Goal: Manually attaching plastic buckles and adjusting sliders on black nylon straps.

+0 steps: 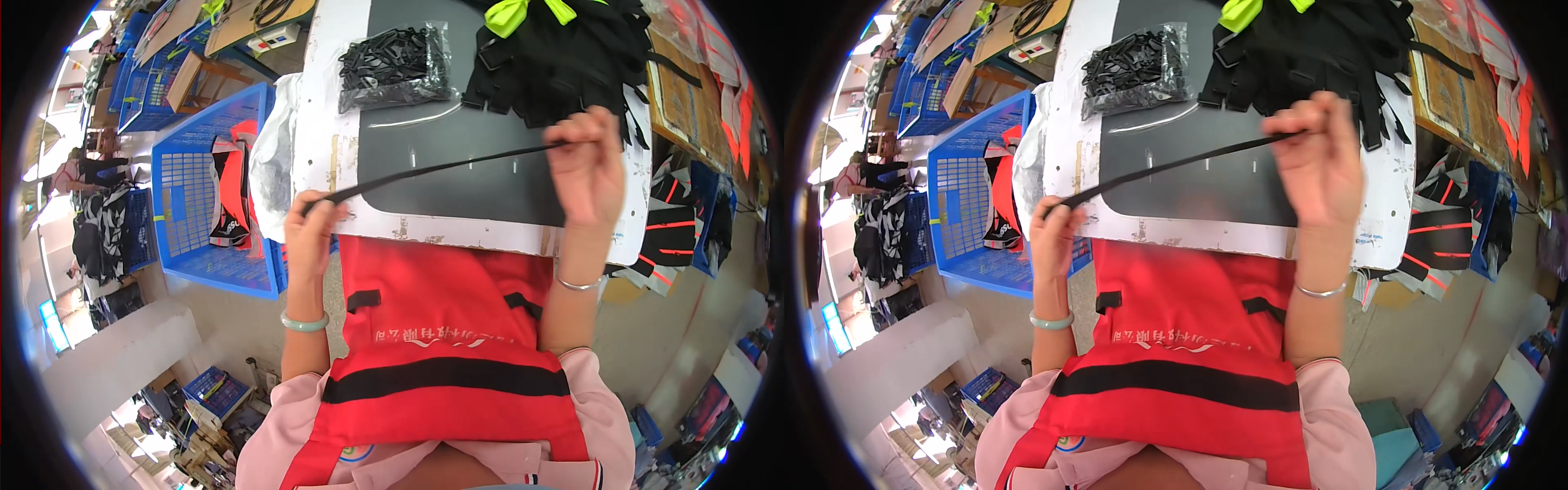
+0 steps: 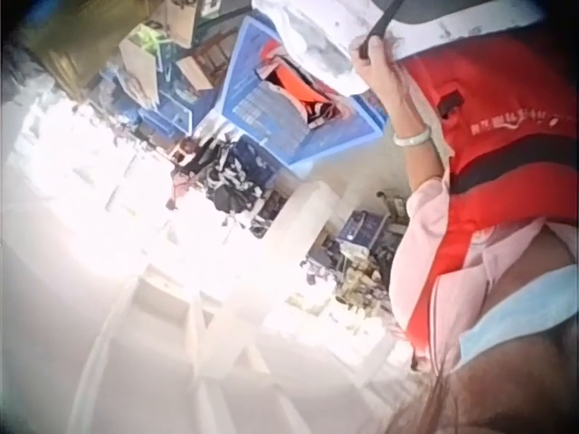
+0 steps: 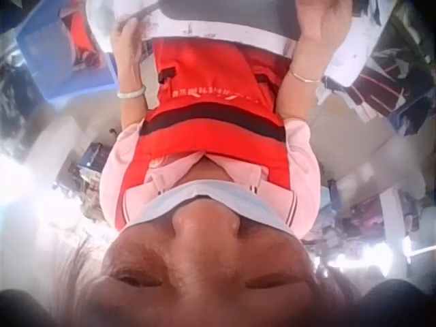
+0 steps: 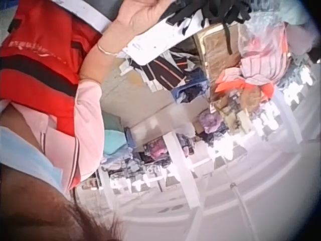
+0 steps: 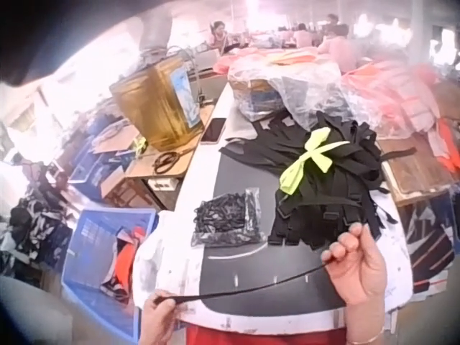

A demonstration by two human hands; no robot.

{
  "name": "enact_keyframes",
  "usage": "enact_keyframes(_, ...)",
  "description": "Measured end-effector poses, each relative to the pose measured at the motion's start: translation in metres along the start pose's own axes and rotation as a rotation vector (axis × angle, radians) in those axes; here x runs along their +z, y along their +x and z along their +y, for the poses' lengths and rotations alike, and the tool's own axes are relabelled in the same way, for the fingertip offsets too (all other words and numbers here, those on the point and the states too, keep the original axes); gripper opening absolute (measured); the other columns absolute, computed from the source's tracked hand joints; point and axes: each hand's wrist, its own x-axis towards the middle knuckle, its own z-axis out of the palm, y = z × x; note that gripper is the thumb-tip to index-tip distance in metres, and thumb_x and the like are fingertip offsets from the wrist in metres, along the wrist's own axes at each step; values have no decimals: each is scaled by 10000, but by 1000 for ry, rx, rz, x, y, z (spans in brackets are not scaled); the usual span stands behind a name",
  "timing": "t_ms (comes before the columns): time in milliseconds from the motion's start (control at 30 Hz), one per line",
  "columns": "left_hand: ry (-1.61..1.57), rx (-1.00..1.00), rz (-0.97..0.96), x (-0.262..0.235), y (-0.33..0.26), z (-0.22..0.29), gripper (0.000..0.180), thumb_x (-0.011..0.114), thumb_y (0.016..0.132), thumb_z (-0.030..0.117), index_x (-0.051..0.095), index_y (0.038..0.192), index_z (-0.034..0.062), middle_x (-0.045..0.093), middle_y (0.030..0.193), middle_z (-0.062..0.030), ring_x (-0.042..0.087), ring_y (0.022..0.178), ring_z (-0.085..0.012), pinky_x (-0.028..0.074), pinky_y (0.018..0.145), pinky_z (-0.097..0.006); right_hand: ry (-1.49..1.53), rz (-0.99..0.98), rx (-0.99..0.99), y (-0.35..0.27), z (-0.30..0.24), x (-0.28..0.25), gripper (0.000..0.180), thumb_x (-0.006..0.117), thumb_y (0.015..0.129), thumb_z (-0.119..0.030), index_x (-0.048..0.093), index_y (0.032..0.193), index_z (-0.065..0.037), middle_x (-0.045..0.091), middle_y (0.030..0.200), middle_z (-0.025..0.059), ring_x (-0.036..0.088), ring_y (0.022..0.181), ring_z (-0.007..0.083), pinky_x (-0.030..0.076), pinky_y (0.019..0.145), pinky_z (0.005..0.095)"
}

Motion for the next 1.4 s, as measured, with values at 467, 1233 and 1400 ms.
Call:
enact_keyframes(467,657,376,51,67,123,36,204,682,810,173,614,882,-6,587,723,-45,548,615,-166,429,551,-292,-813,379,14,-33,6,-17,250,477,978,-254,569,944,-24,432,550,-25,336,427,39,263,411,179)
enact_keyframes(1233,384,73,-261,126,101,10,124,624,860,95,599,898,-19,654,829,-74,660,717,-140,517,562,-219,-1457,85,146,-14,64,-1,236,595,881,-234,592,867,1,574,611,53,512,533,126,392,507,285)
enact_keyframes(1400,207,-169,-424,132,85,4,141,633,859,94,600,948,-10,653,878,-86,663,762,-159,529,572,-232,-1758,67,40,-5,65,-1,211,579,861,-237,608,857,-28,589,610,135,564,528,299,418,511,359)
